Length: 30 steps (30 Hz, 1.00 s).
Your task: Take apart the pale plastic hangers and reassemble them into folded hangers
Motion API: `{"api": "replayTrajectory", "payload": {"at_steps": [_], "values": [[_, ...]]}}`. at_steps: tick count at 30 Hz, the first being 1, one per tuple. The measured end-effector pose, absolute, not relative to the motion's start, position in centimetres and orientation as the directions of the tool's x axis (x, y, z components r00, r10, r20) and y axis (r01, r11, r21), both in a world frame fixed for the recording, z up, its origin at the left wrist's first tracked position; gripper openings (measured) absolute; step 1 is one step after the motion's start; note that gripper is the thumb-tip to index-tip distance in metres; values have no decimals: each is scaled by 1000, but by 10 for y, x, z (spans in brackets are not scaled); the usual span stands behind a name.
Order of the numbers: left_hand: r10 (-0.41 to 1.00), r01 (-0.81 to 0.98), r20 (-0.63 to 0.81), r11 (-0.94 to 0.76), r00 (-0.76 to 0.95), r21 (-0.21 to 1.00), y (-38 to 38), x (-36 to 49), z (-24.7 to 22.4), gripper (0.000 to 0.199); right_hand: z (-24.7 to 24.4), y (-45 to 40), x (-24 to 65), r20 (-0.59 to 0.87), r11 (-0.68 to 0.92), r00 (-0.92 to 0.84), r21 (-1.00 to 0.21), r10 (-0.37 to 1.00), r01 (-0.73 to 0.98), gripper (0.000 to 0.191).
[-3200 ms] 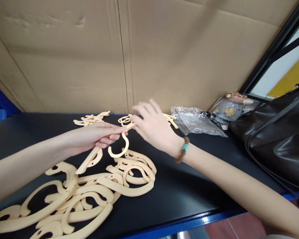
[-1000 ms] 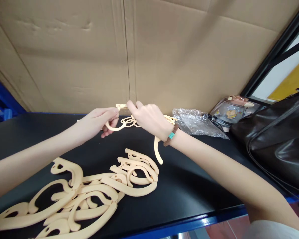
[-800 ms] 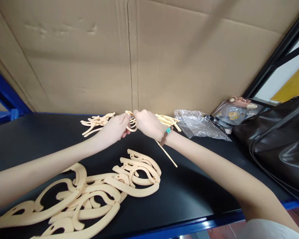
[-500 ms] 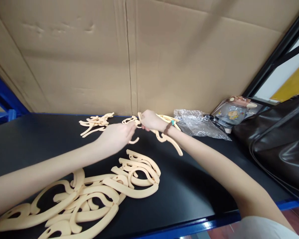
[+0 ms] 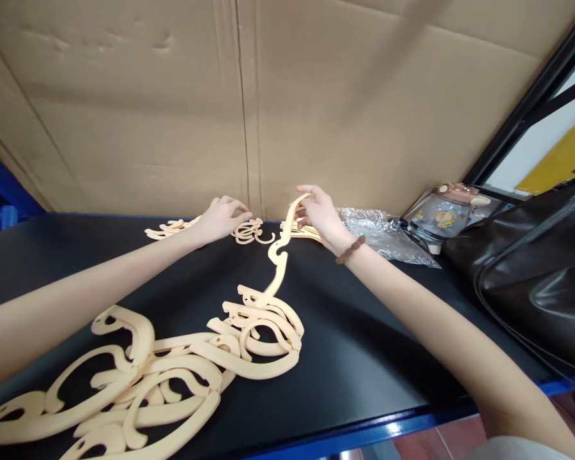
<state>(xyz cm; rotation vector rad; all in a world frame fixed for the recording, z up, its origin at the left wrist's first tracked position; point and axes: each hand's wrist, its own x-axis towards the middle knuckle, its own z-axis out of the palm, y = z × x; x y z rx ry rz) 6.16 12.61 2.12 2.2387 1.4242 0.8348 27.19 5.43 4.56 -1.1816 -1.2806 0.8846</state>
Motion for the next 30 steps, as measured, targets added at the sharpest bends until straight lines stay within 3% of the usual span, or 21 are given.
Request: {"api": "replayTrajectory", "payload": {"at_steps": [2, 4, 5, 6, 8, 11, 12, 14, 16, 18, 23, 30], "values": [[900, 641, 271, -433, 340, 633, 106, 60, 25, 41, 45, 42, 276, 185, 192, 174, -981, 967, -25, 20], [886, 514, 165, -393, 433, 763, 80, 59, 29, 60, 41, 28, 278, 176, 204, 211, -972, 961, -115, 15], [834, 337, 30, -255, 551, 906, 67, 58, 31, 64, 38, 22, 279, 193, 227, 225, -964, 955, -137, 13], [753, 224, -99, -66, 650, 972, 54, 57, 33, 66, 35, 17, 279, 223, 262, 241, -955, 945, -140, 13], [613, 133, -239, 213, 753, 968, 34, 56, 37, 58, 27, 10, 278, 317, 350, 268, -933, 910, -84, 12], [594, 99, -252, 278, 764, 956, 20, 51, 42, 30, 22, 2, 277, 560, 503, 263, -826, 786, 255, 11], [615, 93, -245, 270, 749, 958, 18, 50, 45, 23, 22, -1, 276, 665, 542, 200, -718, 720, 436, 15], [641, 97, -265, 286, 720, 953, 18, 46, 49, 23, 24, -9, 272, 813, 564, -54, -353, 580, 746, 29], [639, 110, -307, 329, 705, 938, 19, 44, 53, 28, 28, -15, 267, 779, 554, -371, 37, 505, 832, 33], [613, 143, -363, 378, 701, 915, 20, 44, 56, 30, 30, -19, 260, 655, 576, -571, 245, 495, 780, 27], [518, 212, -461, 469, 721, 857, 21, 42, 54, 32, 32, -15, 249, 507, 585, -683, 366, 526, 723, 30], [535, 146, -484, 553, 693, 820, 22, 39, 55, 29, 37, -15, 249, 420, 586, -770, 500, 480, 638, 27]]}}
